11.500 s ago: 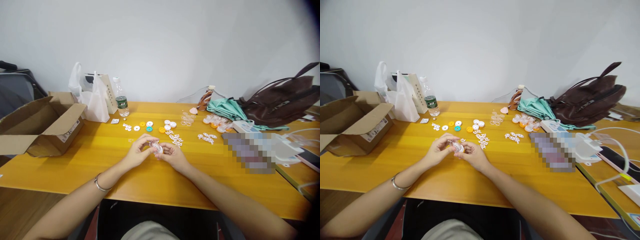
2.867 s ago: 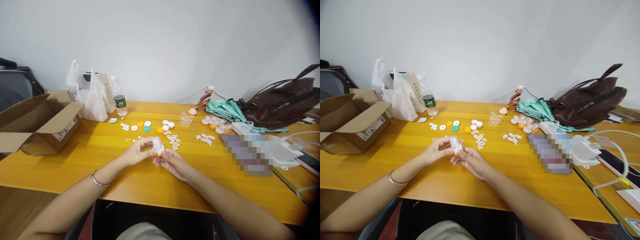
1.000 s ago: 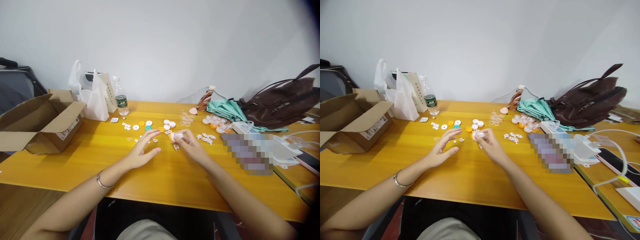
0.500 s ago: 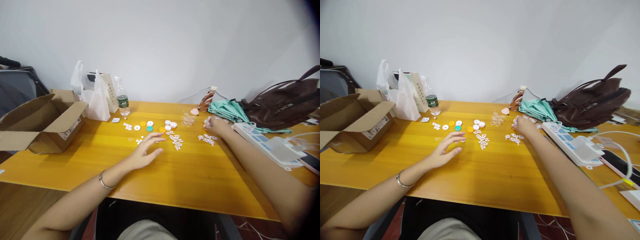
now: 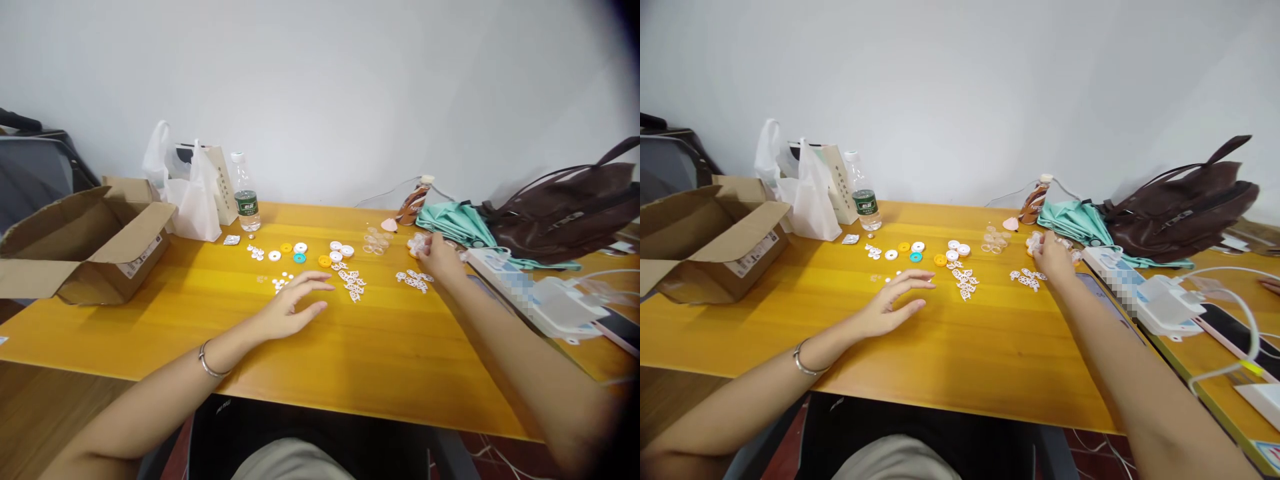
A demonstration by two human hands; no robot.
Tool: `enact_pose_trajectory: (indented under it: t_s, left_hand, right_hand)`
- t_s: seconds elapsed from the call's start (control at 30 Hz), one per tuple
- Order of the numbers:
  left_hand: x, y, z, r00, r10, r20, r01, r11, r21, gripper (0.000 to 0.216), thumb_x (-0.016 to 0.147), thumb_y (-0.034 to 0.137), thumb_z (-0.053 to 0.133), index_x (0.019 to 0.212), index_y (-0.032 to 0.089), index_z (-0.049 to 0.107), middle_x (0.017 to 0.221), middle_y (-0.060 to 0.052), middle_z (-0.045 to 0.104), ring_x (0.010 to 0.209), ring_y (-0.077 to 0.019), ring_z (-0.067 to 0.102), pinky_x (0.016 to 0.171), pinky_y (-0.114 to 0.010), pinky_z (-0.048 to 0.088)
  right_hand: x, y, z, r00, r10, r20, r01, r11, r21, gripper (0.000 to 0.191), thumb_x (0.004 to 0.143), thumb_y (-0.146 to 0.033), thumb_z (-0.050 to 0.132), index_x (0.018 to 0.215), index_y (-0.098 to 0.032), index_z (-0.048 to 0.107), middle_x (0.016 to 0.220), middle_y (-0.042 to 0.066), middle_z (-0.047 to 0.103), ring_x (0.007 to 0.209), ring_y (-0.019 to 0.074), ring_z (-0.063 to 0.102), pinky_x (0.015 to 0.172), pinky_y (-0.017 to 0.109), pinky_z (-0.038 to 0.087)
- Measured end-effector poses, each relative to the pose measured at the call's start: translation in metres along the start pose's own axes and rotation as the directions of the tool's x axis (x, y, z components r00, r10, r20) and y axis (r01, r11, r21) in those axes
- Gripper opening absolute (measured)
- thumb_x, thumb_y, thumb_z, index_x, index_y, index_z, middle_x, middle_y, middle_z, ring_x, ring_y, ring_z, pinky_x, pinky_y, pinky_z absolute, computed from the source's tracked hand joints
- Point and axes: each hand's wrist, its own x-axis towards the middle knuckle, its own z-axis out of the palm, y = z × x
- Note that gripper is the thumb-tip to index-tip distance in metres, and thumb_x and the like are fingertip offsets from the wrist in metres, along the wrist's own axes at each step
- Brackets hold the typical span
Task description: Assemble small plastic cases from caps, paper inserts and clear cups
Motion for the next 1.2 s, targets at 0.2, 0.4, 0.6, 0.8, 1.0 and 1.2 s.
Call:
enact_pose_trajectory:
  t_s: [0.2, 0.4, 0.6, 0.8, 1.0, 1.2]
  left_hand:
    - [-0.002, 0.003, 0.005, 0.973, 0.043, 0.226, -0.030, 0.998, -0.062, 0.030, 0.086, 0.023, 0.046, 0.115, 0.019, 0.053, 0.113, -0.009, 0.059, 0.107, -0.0172, 0.053, 0.096, -0.035, 0.041]
    - [-0.012, 0.005, 0.021, 0.814, 0.125, 0.567, -0.106, 0.992, -0.067, 0.056, 0.080, 0.032, 0.056, 0.132, 0.022, 0.037, 0.134, -0.008, 0.044, 0.128, -0.0209, 0.035, 0.108, -0.039, 0.025]
    - [-0.016, 0.003, 0.026, 0.731, 0.110, 0.674, -0.165, 0.986, 0.017, 0.073, 0.076, 0.041, 0.060, 0.137, 0.021, 0.027, 0.141, -0.009, 0.031, 0.134, -0.0236, 0.020, 0.111, -0.044, 0.011]
    - [-0.012, 0.008, 0.018, 0.786, 0.091, 0.612, -0.107, 0.994, -0.010, 0.054, 0.080, 0.034, 0.056, 0.130, 0.024, 0.040, 0.138, -0.008, 0.038, 0.128, -0.0207, 0.035, 0.109, -0.041, 0.022]
    - [0.002, -0.003, -0.019, 0.983, -0.034, 0.183, 0.004, 0.987, 0.163, 0.033, 0.085, 0.028, 0.047, 0.117, 0.022, 0.054, 0.123, -0.007, 0.054, 0.115, -0.0181, 0.048, 0.100, -0.037, 0.036]
    - [0.005, -0.078, -0.090, 0.945, -0.249, -0.212, 0.325, 0.794, 0.514, 0.031, 0.084, 0.020, 0.039, 0.108, 0.014, 0.057, 0.106, -0.009, 0.059, 0.094, -0.0177, 0.056, 0.084, -0.031, 0.045]
  right_hand:
    - [-0.016, -0.024, -0.005, 1.000, -0.007, 0.017, 0.006, 0.998, 0.058, 0.020, 0.073, -0.022, 0.049, 0.064, -0.022, 0.031, 0.057, -0.002, 0.041, 0.052, 0.0121, 0.035, 0.054, 0.027, 0.025]
    - [-0.068, -0.104, -0.020, 0.973, -0.231, 0.028, 0.208, 0.915, 0.346, 0.033, 0.078, -0.031, 0.043, 0.054, -0.021, 0.023, 0.048, -0.006, 0.026, 0.047, 0.0097, 0.027, 0.049, 0.024, 0.021]
    - [-0.103, -0.153, -0.018, 0.881, -0.445, 0.162, 0.346, 0.838, 0.422, 0.038, 0.082, -0.035, 0.042, 0.050, -0.019, 0.027, 0.045, -0.005, 0.028, 0.045, 0.0088, 0.027, 0.050, 0.024, 0.022]
    - [-0.097, -0.138, -0.004, 0.935, -0.344, 0.090, 0.260, 0.833, 0.488, 0.041, 0.082, -0.038, 0.041, 0.049, -0.019, 0.027, 0.045, -0.006, 0.023, 0.044, 0.0081, 0.025, 0.048, 0.024, 0.022]
    - [-0.092, -0.112, 0.004, 0.979, -0.181, 0.092, 0.105, 0.840, 0.533, 0.040, 0.081, -0.041, 0.041, 0.052, -0.020, 0.023, 0.050, -0.005, 0.020, 0.047, 0.0075, 0.024, 0.047, 0.024, 0.019]
    - [-0.086, -0.110, 0.007, 0.986, -0.131, 0.100, 0.057, 0.840, 0.539, 0.040, 0.080, -0.039, 0.042, 0.051, -0.020, 0.022, 0.051, -0.005, 0.019, 0.047, 0.0076, 0.023, 0.047, 0.024, 0.018]
